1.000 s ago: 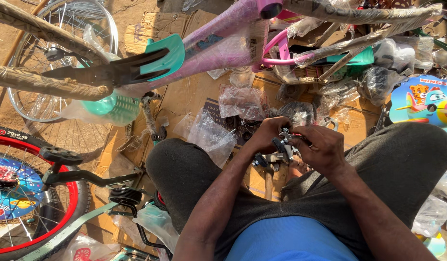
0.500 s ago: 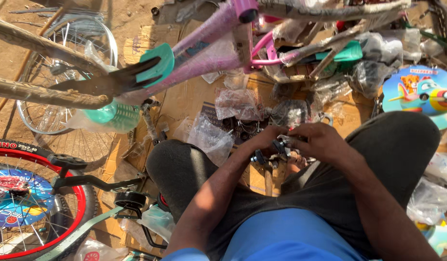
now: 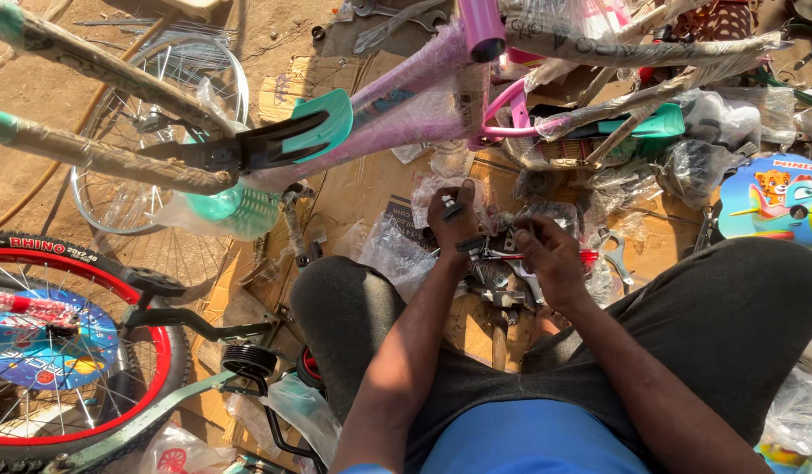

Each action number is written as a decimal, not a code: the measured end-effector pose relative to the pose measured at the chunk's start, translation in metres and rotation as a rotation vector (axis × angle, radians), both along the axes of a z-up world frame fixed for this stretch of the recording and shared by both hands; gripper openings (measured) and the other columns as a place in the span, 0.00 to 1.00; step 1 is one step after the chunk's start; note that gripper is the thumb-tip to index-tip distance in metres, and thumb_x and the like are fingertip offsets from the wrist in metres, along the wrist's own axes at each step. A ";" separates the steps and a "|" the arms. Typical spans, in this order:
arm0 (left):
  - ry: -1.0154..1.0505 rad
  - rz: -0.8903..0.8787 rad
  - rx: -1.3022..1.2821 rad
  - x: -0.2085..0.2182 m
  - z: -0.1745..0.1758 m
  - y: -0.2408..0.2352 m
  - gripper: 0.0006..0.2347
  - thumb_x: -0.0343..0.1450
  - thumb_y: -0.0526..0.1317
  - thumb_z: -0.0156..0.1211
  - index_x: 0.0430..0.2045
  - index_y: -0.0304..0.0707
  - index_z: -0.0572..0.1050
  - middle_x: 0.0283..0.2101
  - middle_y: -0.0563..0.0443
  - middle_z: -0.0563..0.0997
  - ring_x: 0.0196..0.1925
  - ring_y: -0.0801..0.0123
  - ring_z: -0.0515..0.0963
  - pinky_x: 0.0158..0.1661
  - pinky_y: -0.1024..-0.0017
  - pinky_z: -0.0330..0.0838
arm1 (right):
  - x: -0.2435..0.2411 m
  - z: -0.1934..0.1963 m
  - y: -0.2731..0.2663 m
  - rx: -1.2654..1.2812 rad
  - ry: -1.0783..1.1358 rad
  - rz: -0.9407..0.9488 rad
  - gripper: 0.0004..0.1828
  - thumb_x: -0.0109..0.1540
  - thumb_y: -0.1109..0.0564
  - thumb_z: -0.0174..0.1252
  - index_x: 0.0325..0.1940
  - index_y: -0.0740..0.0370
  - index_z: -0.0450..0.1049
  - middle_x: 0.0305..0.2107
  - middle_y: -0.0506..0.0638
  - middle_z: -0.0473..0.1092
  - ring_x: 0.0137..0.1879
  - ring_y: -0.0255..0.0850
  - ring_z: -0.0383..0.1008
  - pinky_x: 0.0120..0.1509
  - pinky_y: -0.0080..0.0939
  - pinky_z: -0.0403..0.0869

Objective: The person is assembling a pink children's bicycle, focusing on attaching the handlebars to the frame. They use a wrench to tighten the bolts securing the handlebars in place. The bicycle frame is partially wrapped in protective plastic.

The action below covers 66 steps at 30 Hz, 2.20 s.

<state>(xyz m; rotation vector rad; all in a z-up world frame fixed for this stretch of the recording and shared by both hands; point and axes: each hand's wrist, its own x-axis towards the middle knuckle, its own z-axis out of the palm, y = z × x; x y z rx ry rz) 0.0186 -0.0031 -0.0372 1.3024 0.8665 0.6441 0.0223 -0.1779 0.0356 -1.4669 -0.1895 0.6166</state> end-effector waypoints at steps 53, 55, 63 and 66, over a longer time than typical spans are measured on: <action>-0.286 -0.205 -0.622 -0.019 0.025 0.001 0.22 0.73 0.53 0.60 0.53 0.32 0.73 0.40 0.49 0.71 0.33 0.70 0.69 0.29 0.69 0.69 | 0.004 -0.001 0.031 0.087 0.485 -0.266 0.10 0.66 0.52 0.58 0.47 0.58 0.78 0.29 0.45 0.74 0.21 0.29 0.62 0.24 0.33 0.64; -0.208 -0.276 -0.345 -0.021 0.031 0.001 0.27 0.72 0.56 0.62 0.57 0.31 0.72 0.47 0.47 0.74 0.42 0.66 0.72 0.39 0.66 0.70 | 0.011 0.005 0.028 0.161 0.423 -0.226 0.11 0.67 0.51 0.58 0.48 0.58 0.77 0.30 0.43 0.74 0.23 0.28 0.63 0.25 0.31 0.64; -0.187 -0.813 -0.250 -0.026 0.075 0.007 0.38 0.65 0.58 0.68 0.64 0.31 0.65 0.50 0.43 0.78 0.52 0.60 0.78 0.52 0.63 0.75 | 0.012 0.002 0.019 0.171 0.230 0.036 0.19 0.69 0.44 0.57 0.54 0.61 0.76 0.31 0.42 0.71 0.28 0.27 0.62 0.30 0.30 0.64; -0.238 -0.751 -0.453 -0.030 0.070 0.003 0.38 0.63 0.54 0.69 0.66 0.34 0.63 0.47 0.45 0.76 0.49 0.61 0.77 0.47 0.64 0.73 | 0.012 0.008 0.020 0.094 0.142 0.099 0.21 0.73 0.43 0.53 0.58 0.62 0.76 0.30 0.44 0.67 0.28 0.28 0.61 0.30 0.31 0.64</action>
